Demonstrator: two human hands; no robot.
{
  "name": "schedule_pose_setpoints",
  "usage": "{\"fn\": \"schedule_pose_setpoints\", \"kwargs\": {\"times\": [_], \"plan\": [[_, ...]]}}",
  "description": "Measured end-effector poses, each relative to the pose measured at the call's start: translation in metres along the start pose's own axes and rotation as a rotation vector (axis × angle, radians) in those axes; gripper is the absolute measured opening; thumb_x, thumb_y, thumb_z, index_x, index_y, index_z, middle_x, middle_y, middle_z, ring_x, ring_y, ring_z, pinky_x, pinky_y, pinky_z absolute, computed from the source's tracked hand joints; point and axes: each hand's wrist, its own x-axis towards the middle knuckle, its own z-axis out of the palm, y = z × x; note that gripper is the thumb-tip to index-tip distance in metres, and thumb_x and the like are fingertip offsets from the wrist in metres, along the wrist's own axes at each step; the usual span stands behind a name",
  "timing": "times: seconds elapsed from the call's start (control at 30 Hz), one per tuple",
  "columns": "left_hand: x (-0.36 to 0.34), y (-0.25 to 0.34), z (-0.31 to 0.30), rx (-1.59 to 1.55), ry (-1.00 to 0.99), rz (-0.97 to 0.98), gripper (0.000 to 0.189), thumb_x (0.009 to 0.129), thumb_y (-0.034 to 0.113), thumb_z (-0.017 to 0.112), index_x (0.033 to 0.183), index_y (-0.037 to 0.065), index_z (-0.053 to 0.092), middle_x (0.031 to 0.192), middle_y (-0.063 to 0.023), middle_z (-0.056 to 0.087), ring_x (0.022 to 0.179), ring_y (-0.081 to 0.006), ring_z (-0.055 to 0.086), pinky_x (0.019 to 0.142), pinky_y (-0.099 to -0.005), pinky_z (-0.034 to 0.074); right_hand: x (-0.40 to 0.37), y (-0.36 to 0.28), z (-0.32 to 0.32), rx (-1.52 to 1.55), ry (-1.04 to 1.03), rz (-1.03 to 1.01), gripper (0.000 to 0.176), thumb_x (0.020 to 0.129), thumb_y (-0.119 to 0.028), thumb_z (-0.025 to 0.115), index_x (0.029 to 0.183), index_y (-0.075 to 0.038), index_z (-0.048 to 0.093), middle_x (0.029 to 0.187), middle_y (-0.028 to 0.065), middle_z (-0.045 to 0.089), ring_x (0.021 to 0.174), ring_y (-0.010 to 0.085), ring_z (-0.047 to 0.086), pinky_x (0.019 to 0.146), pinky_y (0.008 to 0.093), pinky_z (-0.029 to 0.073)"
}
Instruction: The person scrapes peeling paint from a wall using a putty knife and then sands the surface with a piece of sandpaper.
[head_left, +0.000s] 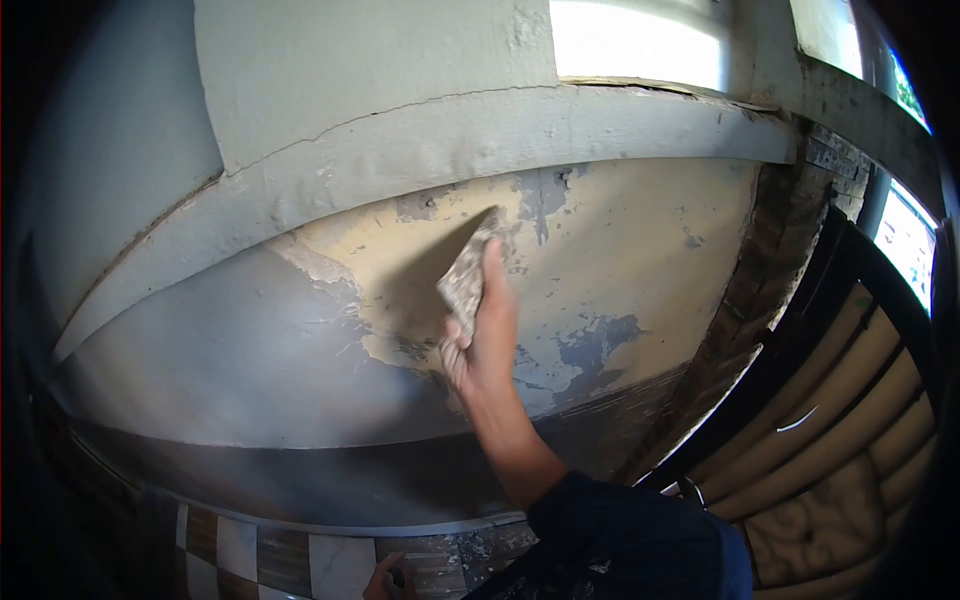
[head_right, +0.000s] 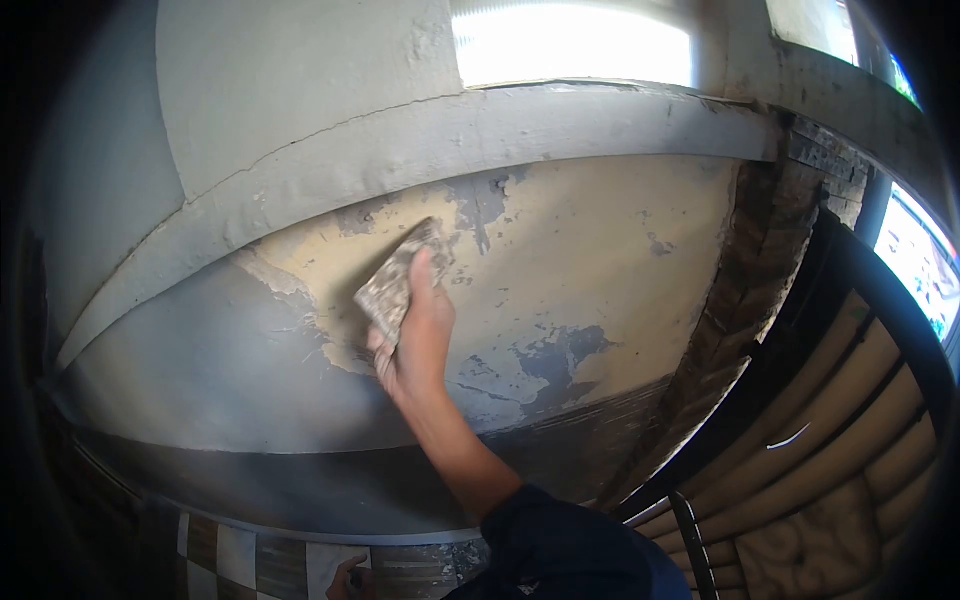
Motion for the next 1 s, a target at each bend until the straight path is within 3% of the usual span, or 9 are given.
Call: {"fn": "schedule_pose_setpoints", "kwargs": {"times": [0.1,0.3,0.4,0.43,0.5,0.57,0.73,0.83,1.0], "plan": [[-0.004,-0.017,0.002,0.016,-0.010,-0.009,0.019,0.083,0.010,0.061,0.102,0.006,0.061,0.067,-0.0097,0.050,0.058,-0.0162,0.045,0.054,-0.0278,0.040,0.017,-0.009,-0.013,-0.059,0.074,-0.146,0.029,0.092,-0.035,0.047,0.086,-0.007,0.050,0.065,0.0009,0.054,0.041,0.0061,0.049,0.027,0.0179,0.033],[-0.009,-0.033,0.010,0.006,0.126,0.043,0.020,0.083,0.010,0.060,0.102,0.006,0.061,0.068,-0.0034,0.053,0.058,-0.0129,0.044,0.053,-0.0280,0.039,-0.015,0.004,-0.026,-0.126,-0.165,-0.104,0.022,0.092,-0.028,0.050,0.089,-0.007,0.055,0.065,0.0013,0.058,0.038,0.0060,0.047,0.029,0.0183,0.037],[0.009,0.012,-0.006,-0.208,0.203,0.035,0.026,0.082,0.010,0.062,0.107,0.005,0.061,0.062,0.0036,0.050,0.054,-0.0076,0.038,0.050,-0.0232,0.034,-0.044,0.004,-0.058,-0.895,-0.755,0.310,0.023,0.089,-0.022,0.056,0.077,-0.003,0.060,0.059,0.0041,0.059,0.040,0.0097,0.052,0.034,0.0220,0.038],[0.014,0.033,-0.015,-0.496,0.172,-0.149,0.026,0.079,0.009,0.064,0.104,0.002,0.061,0.077,-0.0026,0.057,0.068,-0.0082,0.048,0.062,-0.0243,0.041,-0.053,0.001,-0.060,-1.025,-0.948,0.531,0.025,0.088,-0.021,0.058,0.070,-0.003,0.060,0.055,0.0055,0.058,0.040,0.0114,0.051,0.035,0.0232,0.037],[0.025,0.050,-0.020,-0.794,0.160,-0.349,0.027,0.076,0.007,0.067,0.101,-0.001,0.061,0.092,-0.0087,0.064,0.082,-0.0089,0.058,0.074,-0.0255,0.047,-0.061,0.021,-0.095,-0.980,-1.559,0.400,0.025,0.086,-0.022,0.060,0.073,-0.001,0.061,0.055,0.0095,0.057,0.042,0.0157,0.053,0.041,0.0270,0.038],[0.033,0.052,-0.021,-0.707,-0.027,-0.147,0.028,0.075,0.002,0.065,0.102,-0.001,0.060,0.094,-0.0095,0.063,0.078,-0.0079,0.058,0.070,-0.0240,0.047,-0.075,0.021,-0.110,-1.051,-1.657,0.640,0.017,0.085,-0.017,0.061,0.080,-0.001,0.062,0.056,0.0095,0.057,0.044,0.0159,0.052,0.043,0.0296,0.037],[0.041,0.061,0.000,-0.700,-0.221,-0.222,0.012,0.076,0.006,0.068,0.086,-0.001,0.064,0.074,-0.0020,0.064,0.070,-0.0062,0.057,0.064,-0.0215,0.045,-0.083,0.002,-0.121,-1.181,-1.621,0.705,0.022,0.085,-0.020,0.061,0.077,0.000,0.060,0.057,0.0107,0.057,0.046,0.0188,0.052,0.045,0.0302,0.037],[0.043,0.060,0.018,-0.850,-0.006,-0.307,0.011,0.077,0.006,0.067,0.085,-0.001,0.062,0.071,-0.0011,0.062,0.066,-0.0058,0.056,0.060,-0.0211,0.044,-0.081,-0.008,-0.128,-1.296,-1.462,0.711,0.020,0.086,-0.019,0.060,0.082,0.001,0.062,0.061,0.0094,0.058,0.049,0.0153,0.053,0.048,0.0286,0.038],[0.063,0.068,0.030,-0.919,0.047,-0.481,0.010,0.078,0.006,0.066,0.083,0.000,0.060,0.068,0.0005,0.058,0.063,-0.0047,0.053,0.057,-0.0214,0.042,-0.108,0.000,-0.134,-1.082,-0.736,0.484,0.023,0.083,-0.011,0.063,0.102,0.001,0.064,0.090,0.0069,0.066,0.080,0.0093,0.059,0.071,0.0235,0.047]]}}
